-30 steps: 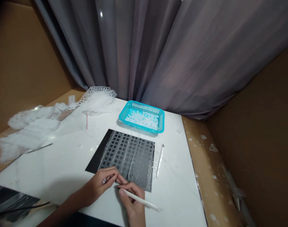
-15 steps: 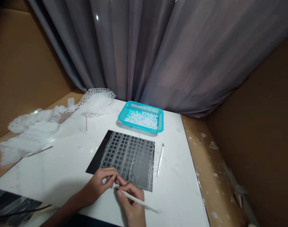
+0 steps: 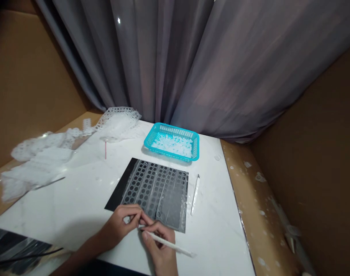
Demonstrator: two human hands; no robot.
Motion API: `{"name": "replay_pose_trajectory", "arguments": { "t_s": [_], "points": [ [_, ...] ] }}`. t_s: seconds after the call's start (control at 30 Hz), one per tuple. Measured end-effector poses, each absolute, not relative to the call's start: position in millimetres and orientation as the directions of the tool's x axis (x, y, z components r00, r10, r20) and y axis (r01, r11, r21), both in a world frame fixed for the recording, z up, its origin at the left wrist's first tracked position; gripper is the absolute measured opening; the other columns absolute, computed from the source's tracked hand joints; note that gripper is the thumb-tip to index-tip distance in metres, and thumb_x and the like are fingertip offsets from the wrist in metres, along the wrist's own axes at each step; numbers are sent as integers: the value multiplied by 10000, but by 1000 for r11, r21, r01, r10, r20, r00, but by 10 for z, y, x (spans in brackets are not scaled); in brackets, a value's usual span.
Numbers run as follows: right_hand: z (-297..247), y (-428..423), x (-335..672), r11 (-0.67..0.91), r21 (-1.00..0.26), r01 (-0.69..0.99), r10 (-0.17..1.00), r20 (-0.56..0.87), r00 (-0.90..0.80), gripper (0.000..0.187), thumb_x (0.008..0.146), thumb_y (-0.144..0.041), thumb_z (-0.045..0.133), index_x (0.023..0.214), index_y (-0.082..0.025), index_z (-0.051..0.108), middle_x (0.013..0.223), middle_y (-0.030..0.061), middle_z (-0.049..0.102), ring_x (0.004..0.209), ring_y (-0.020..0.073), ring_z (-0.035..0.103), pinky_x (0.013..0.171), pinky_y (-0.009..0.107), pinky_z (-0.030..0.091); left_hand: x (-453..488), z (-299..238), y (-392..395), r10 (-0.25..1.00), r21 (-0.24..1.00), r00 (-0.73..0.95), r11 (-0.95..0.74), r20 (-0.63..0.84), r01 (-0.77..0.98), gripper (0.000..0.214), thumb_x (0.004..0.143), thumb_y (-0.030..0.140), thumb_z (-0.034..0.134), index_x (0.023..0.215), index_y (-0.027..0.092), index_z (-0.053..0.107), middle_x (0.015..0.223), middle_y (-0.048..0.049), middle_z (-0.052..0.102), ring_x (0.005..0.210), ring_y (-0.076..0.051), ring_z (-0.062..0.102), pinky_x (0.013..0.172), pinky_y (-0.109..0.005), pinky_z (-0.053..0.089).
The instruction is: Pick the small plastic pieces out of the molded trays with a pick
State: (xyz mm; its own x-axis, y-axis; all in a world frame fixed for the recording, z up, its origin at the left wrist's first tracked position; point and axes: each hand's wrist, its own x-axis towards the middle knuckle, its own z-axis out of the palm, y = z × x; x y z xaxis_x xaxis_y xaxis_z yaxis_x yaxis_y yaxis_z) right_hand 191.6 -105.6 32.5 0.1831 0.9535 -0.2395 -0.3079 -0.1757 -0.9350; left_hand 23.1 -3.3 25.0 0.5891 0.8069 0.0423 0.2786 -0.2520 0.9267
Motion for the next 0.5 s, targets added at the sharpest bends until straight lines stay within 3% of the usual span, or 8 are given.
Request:
{"name": "replay_pose_trajectory", "arguments": {
  "t_s": [0.27,0.5],
  "points": [
    [333,-1035,1937,-161,-947,-276,966,-208,151,334,878,-555,845,918,-224,852,1366,191,744,1376,410,654,1237,600,417,222,130,-14,792,963,605,-92,-83,254,397,1121,412,479,1050,186,796,811,-28,653,660,-125,593,568,-208,465],
    [372,-1043,1932,-173,-955,-240,955,-223,198,346,874,-563,849,907,-219,845,1307,190,778,1297,393,708,1190,569,482,228,94,-48,897,992,436,20,-71,121,347,1035,483,661,1170,203,815,1065,-95,733,677,-135,693,469,-193,523]
  ]
}}
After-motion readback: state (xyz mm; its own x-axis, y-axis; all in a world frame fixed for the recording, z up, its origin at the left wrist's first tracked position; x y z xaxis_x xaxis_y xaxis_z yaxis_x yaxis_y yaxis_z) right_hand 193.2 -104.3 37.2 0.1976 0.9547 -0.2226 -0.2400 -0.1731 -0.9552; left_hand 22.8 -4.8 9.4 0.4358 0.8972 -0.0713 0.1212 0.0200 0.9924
